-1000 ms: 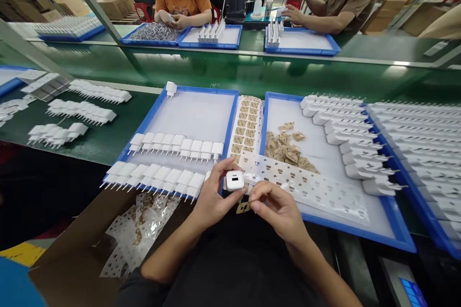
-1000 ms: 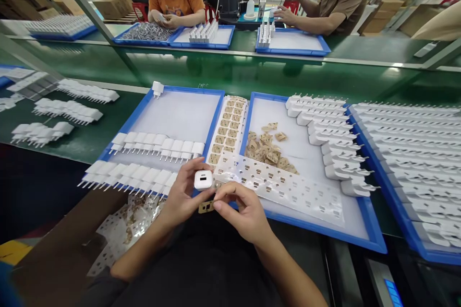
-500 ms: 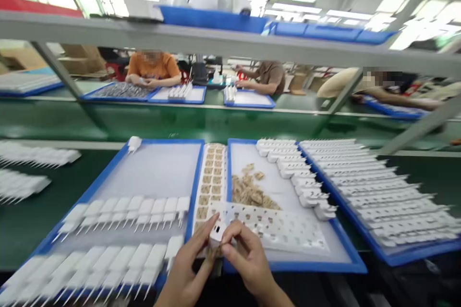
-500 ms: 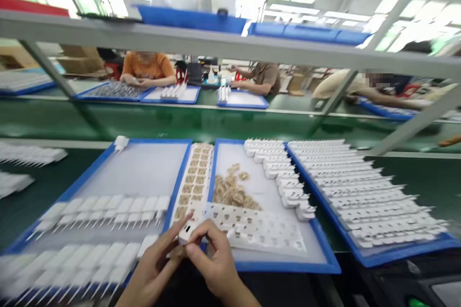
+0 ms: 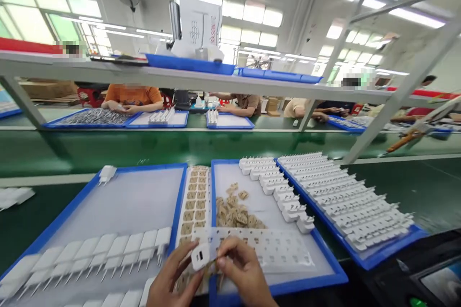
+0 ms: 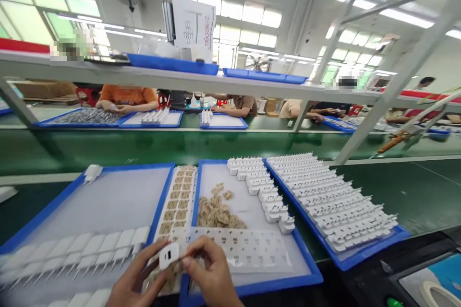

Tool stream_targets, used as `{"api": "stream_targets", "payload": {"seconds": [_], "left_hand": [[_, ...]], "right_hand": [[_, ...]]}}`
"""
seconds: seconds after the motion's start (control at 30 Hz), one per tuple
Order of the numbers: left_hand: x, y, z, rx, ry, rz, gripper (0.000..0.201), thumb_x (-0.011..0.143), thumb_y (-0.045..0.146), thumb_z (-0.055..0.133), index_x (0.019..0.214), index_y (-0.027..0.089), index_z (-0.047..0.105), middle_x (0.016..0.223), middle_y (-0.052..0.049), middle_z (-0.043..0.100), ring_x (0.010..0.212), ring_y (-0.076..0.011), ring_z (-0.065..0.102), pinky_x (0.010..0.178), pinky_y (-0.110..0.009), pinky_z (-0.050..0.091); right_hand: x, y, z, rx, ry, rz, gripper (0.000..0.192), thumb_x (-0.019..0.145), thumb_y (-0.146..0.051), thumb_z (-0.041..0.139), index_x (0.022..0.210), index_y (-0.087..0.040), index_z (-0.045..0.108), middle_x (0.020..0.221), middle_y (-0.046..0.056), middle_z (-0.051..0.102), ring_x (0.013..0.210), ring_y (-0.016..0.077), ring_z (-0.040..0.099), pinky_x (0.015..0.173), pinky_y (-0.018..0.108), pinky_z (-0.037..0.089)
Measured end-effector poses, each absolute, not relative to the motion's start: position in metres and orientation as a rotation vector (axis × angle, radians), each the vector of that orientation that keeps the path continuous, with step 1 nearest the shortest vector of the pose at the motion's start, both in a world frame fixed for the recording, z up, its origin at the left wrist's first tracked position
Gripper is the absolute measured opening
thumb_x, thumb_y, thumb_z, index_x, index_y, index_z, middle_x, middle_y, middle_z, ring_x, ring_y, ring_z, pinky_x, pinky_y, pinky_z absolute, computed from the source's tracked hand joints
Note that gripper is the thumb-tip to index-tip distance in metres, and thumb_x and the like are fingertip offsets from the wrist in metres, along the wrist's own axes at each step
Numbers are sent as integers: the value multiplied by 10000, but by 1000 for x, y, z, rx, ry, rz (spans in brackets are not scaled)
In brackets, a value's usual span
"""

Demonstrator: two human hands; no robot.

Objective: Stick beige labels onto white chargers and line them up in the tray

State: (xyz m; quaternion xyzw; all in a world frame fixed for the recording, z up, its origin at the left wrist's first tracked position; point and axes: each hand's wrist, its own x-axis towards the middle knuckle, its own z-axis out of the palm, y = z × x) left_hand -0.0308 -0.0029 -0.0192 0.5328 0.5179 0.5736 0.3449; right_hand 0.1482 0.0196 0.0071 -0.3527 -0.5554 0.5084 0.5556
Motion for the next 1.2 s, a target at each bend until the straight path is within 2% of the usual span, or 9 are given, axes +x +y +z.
{"api": "stream_targets", "payload": {"seconds": [0.17,0.27,0.4,0.67,0.83,1.2], "left_hand": [[-32,-7,7,1726,1374,1526,342,873,250,717,1213,254,679,1207,-89,719,1161,-249,695,957,-380,625],[-30,-7,15,1807,1369,1550,375,873,198,724,1234,253,638,1211,-85,703,1172,-226,676,1013,-402,592],[-27,-9,23,1878,1374,1561,398,859,146,735,1229,245,629,1190,-76,704,1147,-202,676,1019,-363,575],[-27,-7,28,1934,1380,1508,416,854,137,735,1249,229,639,1197,-80,711,1128,-207,691,999,-351,577],[-28,-7,29,1941,1395,1497,376,881,181,719,1245,236,642,1197,-86,719,1126,-222,696,992,-382,587],[-30,-7,29,1958,1404,1492,385,877,171,726,1247,235,640,1196,-83,719,1127,-218,699,993,-374,590]], "right_hand": [[157,17,35,-942,-1397,1156,235,871,-443,728,845,-211,703,755,24,671,706,162,619,686,284,526],[159,20,43,-966,-1385,1132,162,877,-380,729,856,-221,706,791,24,687,752,168,644,706,276,539],[158,22,47,-987,-1413,1145,76,895,-308,717,873,-237,700,820,5,685,787,154,648,735,257,535],[154,29,51,-1011,-1611,1122,86,929,-305,672,914,-224,697,832,16,684,763,162,632,730,296,525],[151,29,52,-1005,-1605,1143,70,925,-296,675,917,-230,697,840,16,700,768,164,646,725,297,532],[148,30,54,-1037,-1607,1127,45,912,-267,684,908,-224,698,831,13,710,756,157,658,720,291,544]]}}
